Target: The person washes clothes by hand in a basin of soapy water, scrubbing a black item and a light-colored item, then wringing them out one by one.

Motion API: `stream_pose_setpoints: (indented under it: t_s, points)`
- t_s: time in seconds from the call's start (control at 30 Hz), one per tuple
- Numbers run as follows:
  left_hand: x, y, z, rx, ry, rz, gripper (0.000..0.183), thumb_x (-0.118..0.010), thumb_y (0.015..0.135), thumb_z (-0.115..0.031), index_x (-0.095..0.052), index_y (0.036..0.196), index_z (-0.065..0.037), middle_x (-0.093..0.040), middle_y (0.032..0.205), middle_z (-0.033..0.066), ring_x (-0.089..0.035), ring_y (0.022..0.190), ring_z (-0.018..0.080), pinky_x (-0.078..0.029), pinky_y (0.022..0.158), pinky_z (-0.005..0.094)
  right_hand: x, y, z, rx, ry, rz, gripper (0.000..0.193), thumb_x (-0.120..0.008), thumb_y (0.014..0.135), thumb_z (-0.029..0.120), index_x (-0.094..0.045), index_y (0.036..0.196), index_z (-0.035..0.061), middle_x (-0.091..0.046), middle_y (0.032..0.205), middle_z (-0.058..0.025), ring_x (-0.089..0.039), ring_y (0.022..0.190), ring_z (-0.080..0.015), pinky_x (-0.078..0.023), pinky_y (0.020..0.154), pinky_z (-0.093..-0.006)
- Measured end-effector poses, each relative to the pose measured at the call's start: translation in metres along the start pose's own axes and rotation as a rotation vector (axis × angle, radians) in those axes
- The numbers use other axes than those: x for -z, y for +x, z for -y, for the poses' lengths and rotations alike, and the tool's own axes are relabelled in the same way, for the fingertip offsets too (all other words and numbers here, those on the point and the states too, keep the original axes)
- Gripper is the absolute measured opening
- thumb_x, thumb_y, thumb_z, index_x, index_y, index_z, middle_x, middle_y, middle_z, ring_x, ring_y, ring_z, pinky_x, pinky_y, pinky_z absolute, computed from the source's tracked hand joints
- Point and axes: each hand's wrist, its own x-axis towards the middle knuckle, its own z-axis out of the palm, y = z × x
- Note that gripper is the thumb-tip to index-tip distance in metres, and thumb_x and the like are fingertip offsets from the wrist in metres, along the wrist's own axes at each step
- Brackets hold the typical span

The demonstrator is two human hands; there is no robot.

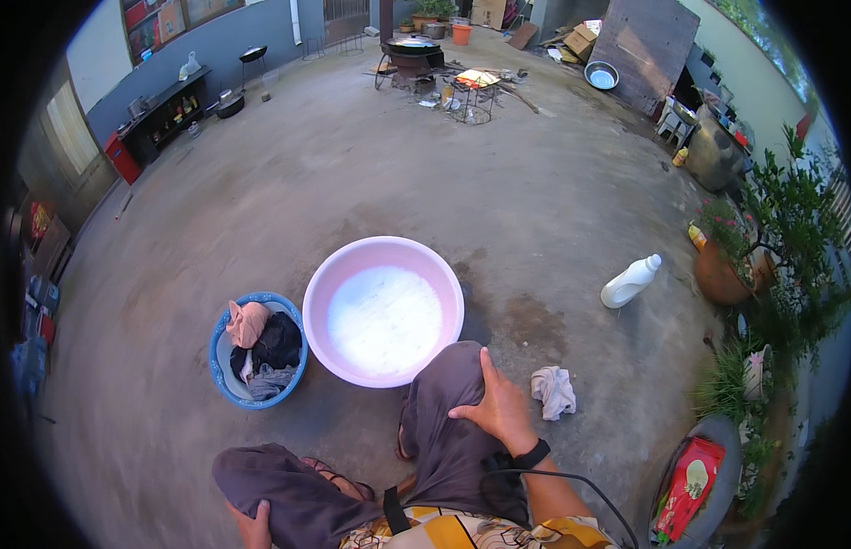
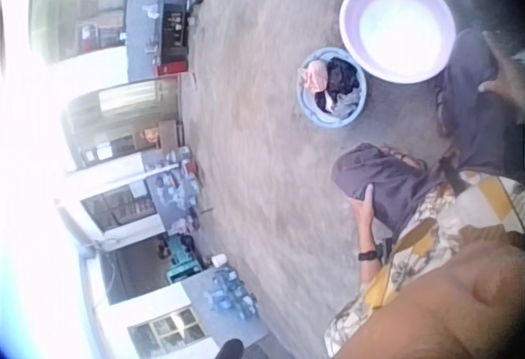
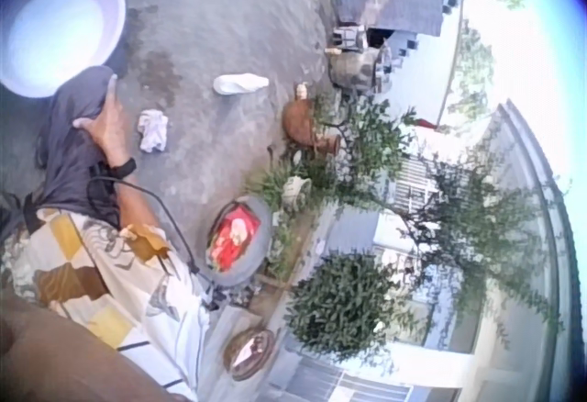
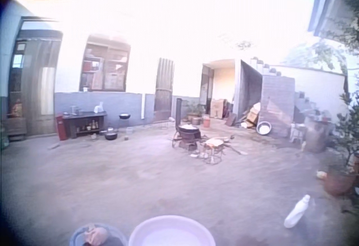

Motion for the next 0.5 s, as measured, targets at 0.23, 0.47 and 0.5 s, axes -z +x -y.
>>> stream_pose_setpoints:
  t_s: [0.23, 0.47, 0.5]
  points:
    - [0.005, -0.001, 0.028, 0.054, 0.048, -0.095, 0.082, -0.07, 0.076, -0.034, -0.029, 0.136, 0.005, -0.046, 0.13, 0.0232, -0.046, 0.119, 0.032, -0.034, 0.102, 0.0371, 0.0, 0.008, 0.018, -0.044, 0.005, 0.131, 0.117, -0.084, 0.053, 0.047, -0.024, 0.142, 0.0016, -0.054, 0.121, -0.0252, -0.058, 0.105, -0.0364, -0.048, 0.086, -0.041]
    - [-0.001, 0.016, 0.03, -0.002, -0.046, -0.05, 0.097, -0.075, 0.069, -0.034, -0.018, 0.139, 0.0, -0.049, 0.124, 0.027, -0.051, 0.114, 0.0347, -0.039, 0.097, 0.0383, 0.004, 0.002, 0.018, -0.071, 0.015, -0.043, 0.116, -0.088, 0.047, 0.033, -0.027, 0.142, 0.0051, -0.06, 0.11, -0.0259, -0.061, 0.1, -0.0375, -0.048, 0.085, -0.0402]
    - [0.0, 0.016, 0.032, -0.006, -0.035, -0.061, 0.098, -0.076, 0.069, -0.035, -0.017, 0.139, 0.001, -0.049, 0.125, 0.0277, -0.051, 0.115, 0.0349, -0.038, 0.098, 0.038, 0.0, 0.005, 0.017, -0.061, 0.029, -0.037, 0.116, -0.088, 0.047, 0.033, -0.027, 0.142, 0.0055, -0.061, 0.109, -0.0257, -0.061, 0.1, -0.0376, -0.048, 0.084, -0.0404]
